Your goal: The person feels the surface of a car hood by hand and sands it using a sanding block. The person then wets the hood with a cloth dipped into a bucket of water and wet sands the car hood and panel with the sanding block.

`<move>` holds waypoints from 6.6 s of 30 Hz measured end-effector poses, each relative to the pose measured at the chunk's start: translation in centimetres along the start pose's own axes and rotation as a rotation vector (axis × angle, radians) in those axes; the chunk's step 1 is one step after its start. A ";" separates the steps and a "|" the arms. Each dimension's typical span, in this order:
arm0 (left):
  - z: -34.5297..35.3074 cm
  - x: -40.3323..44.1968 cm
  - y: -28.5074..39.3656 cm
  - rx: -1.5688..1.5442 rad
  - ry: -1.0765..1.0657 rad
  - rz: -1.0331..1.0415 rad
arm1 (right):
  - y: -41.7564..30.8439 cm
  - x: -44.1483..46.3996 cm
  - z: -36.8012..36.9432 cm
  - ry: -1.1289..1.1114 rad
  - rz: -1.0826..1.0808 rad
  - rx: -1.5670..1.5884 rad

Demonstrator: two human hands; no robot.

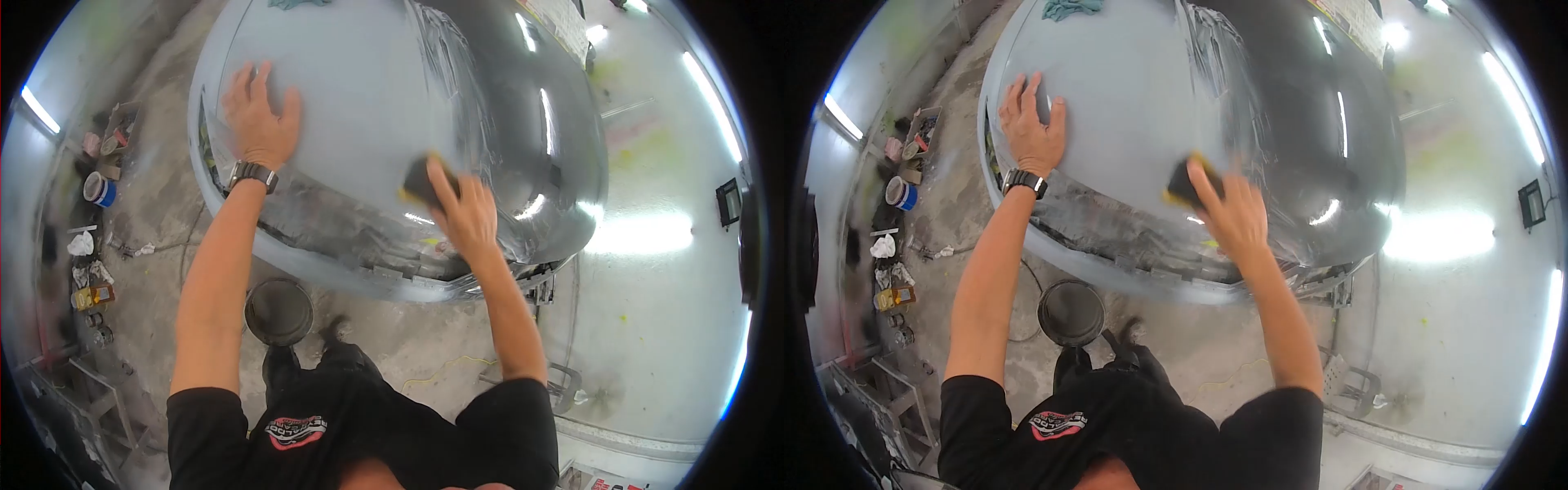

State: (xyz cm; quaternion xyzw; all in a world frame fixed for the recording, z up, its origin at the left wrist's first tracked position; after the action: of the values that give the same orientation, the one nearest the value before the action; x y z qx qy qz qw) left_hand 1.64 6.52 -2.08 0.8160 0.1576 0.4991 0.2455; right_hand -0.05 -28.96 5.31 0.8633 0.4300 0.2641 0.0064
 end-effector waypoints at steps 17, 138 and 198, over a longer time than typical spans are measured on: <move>0.1 0.0 0.0 0.065 -0.028 0.016 | 5.6 0.3 -0.4 -0.104 0.110 -0.022; -3.9 -8.8 9.1 -0.943 -0.998 1.264 | -44.3 -28.5 6.8 0.990 2.212 1.642; 7.1 -78.2 -40.9 0.414 -1.918 -0.768 | -67.5 -43.1 67.4 0.271 2.808 1.530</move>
State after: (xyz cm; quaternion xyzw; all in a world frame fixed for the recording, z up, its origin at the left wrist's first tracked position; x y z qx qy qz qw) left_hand -27.83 -0.53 -85.23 0.7904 0.2275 -0.5034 0.2647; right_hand -39.98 -4.00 -88.15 -0.3276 0.6430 0.1353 0.6789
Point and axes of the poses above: each hand's wrist, its own x-axis towards the middle knuckle, its own z-axis out of the palm, y = z × x, the point moved 4 cm from there along x, towards the middle knuckle, and after that the axes turned 1 degree about x, right-handed, at the moved point
